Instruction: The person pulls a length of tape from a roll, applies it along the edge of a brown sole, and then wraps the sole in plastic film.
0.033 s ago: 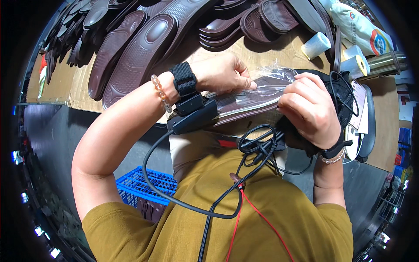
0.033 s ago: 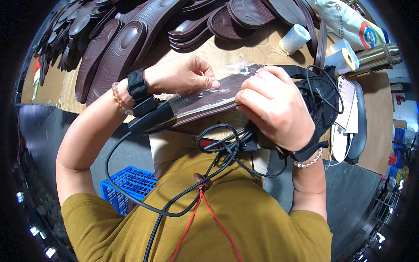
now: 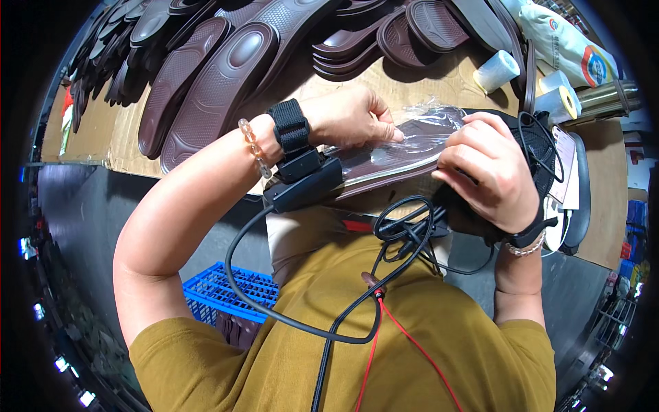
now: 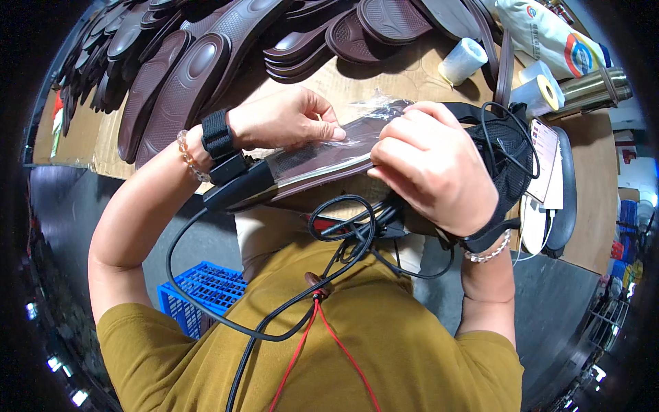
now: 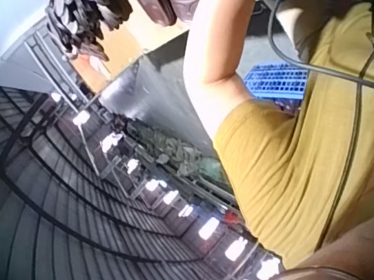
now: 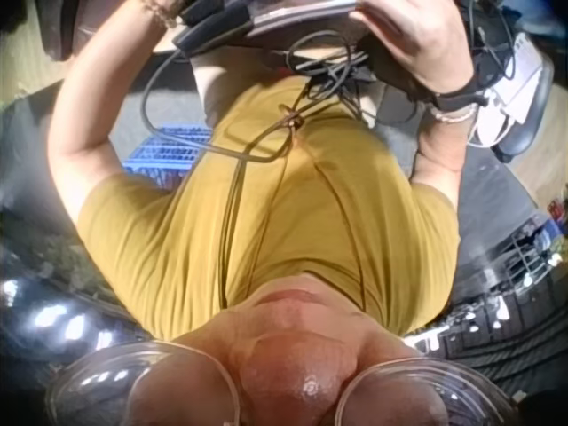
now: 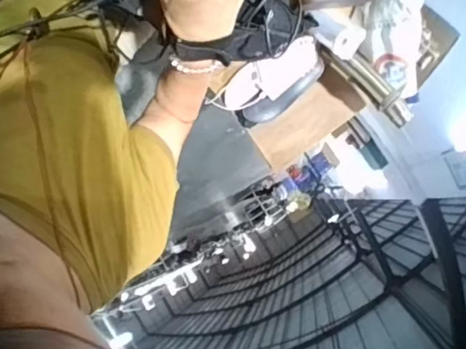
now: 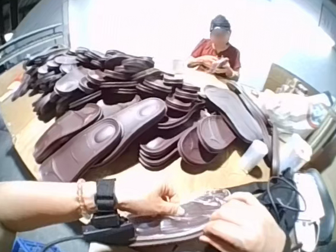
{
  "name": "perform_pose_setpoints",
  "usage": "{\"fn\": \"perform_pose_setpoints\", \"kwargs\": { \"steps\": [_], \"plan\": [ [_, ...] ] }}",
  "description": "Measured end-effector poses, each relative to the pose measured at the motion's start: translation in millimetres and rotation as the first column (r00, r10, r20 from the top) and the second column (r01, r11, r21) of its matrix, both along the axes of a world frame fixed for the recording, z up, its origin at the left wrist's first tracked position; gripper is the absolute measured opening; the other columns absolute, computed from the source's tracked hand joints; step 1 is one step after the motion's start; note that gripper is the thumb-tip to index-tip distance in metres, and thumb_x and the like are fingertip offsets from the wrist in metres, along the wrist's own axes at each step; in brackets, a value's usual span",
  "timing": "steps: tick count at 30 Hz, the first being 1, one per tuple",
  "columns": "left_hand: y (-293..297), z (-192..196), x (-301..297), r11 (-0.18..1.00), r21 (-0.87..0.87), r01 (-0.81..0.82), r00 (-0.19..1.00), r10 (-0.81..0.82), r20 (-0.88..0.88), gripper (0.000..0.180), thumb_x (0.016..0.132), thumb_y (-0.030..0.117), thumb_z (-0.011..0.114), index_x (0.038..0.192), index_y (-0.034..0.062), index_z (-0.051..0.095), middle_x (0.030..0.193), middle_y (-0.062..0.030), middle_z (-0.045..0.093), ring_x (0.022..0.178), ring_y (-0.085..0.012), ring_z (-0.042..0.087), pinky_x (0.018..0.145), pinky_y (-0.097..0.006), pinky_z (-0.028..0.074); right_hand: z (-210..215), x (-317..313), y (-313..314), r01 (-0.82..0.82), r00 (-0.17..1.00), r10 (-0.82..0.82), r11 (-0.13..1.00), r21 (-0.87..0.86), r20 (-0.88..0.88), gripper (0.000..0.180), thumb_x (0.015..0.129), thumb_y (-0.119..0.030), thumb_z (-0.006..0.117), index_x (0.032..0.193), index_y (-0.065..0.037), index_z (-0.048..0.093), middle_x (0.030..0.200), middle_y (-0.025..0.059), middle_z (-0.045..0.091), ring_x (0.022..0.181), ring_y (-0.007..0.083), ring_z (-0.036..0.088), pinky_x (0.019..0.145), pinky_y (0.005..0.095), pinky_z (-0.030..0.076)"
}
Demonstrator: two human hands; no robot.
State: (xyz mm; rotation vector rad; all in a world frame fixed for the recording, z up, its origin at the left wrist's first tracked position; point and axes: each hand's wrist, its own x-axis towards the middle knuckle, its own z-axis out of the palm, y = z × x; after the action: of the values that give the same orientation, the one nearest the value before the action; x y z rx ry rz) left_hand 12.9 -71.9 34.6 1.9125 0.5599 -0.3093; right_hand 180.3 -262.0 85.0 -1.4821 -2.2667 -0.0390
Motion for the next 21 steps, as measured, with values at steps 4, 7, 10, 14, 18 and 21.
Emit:
{"fn": "perform_pose_setpoints", "kwargs": {
  "steps": [4, 7, 10, 14, 18, 21],
  "plan": [
    [-5, -15, 0, 0.992, -0.124, -0.003, 1.000, 0.005, 0.013, 0.025, 0.098, 0.031, 0.074, 0.096, 0.0068, 0.073, 0.071, 0.0070, 0.060, 0.061, -0.0032, 0.050, 0.054, -0.023, 0.043, 17, 15, 14, 0.014, 0.996, -0.022, 0.996, -0.083, -0.089, 0.012, 0.088, -0.012, 0.073, 0.095, -0.004, 0.067, 0.086, 0.0110, 0.062, 0.086, 0.0318, 0.063, 0.077, 0.0389, 0.050],
    [-6, -15, 1, 0.997, -0.076, 0.033, 0.999, -0.031, 0.033, 0.024, 0.097, 0.031, 0.075, 0.097, 0.0070, 0.072, 0.072, 0.0063, 0.060, 0.061, -0.0036, 0.050, 0.055, -0.023, 0.043, 15, 26, 40, -0.048, 0.998, 0.045, 0.996, -0.077, -0.037, 0.010, 0.091, -0.008, 0.069, 0.100, -0.004, 0.068, 0.089, 0.0131, 0.063, 0.084, 0.0344, 0.063, 0.077, 0.0411, 0.052],
    [-7, -14, 0, 0.998, -0.041, 0.050, 0.998, -0.049, 0.039, 0.024, 0.098, 0.031, 0.074, 0.098, 0.0073, 0.072, 0.073, 0.0054, 0.061, 0.061, -0.0042, 0.050, 0.056, -0.024, 0.044, 3, 26, 56, -0.057, 0.997, 0.061, 0.994, -0.093, 0.037, 0.015, 0.092, -0.015, 0.070, 0.102, -0.004, 0.070, 0.090, 0.0147, 0.066, 0.085, 0.0349, 0.067, 0.077, 0.0418, 0.054],
    [-9, -17, -1, 0.995, 0.071, 0.073, 0.991, -0.080, 0.108, 0.024, 0.099, 0.030, 0.073, 0.098, 0.0069, 0.071, 0.074, 0.0040, 0.061, 0.063, -0.0050, 0.052, 0.057, -0.025, 0.045, -12, 26, 73, 0.170, 0.968, -0.122, 0.962, -0.215, 0.220, 0.031, 0.087, -0.032, 0.077, 0.098, -0.004, 0.074, 0.085, 0.0185, 0.071, 0.082, 0.0365, 0.071, 0.074, 0.0420, 0.057],
    [-10, -14, -2, 0.999, -0.001, 0.052, 0.997, -0.052, 0.060, 0.026, 0.099, 0.032, 0.072, 0.099, 0.0062, 0.070, 0.074, 0.0029, 0.062, 0.063, -0.0063, 0.054, 0.058, -0.025, 0.046, -11, 19, 83, 0.183, 0.979, -0.128, 0.900, -0.395, 0.160, 0.026, 0.083, -0.026, 0.078, 0.085, -0.001, 0.075, 0.080, 0.0209, 0.071, 0.080, 0.0368, 0.072, 0.073, 0.0424, 0.057],
    [-10, -14, -1, 0.997, 0.007, 0.071, 0.996, -0.071, 0.058, 0.027, 0.099, 0.033, 0.072, 0.100, 0.0062, 0.071, 0.074, 0.0020, 0.064, 0.063, -0.0070, 0.056, 0.057, -0.025, 0.047, -20, 23, 86, 0.178, 0.981, -0.137, 0.917, -0.357, 0.138, 0.017, 0.083, -0.019, 0.073, 0.083, -0.001, 0.074, 0.079, 0.0201, 0.071, 0.078, 0.0358, 0.072, 0.072, 0.0420, 0.058]
  ]
}}
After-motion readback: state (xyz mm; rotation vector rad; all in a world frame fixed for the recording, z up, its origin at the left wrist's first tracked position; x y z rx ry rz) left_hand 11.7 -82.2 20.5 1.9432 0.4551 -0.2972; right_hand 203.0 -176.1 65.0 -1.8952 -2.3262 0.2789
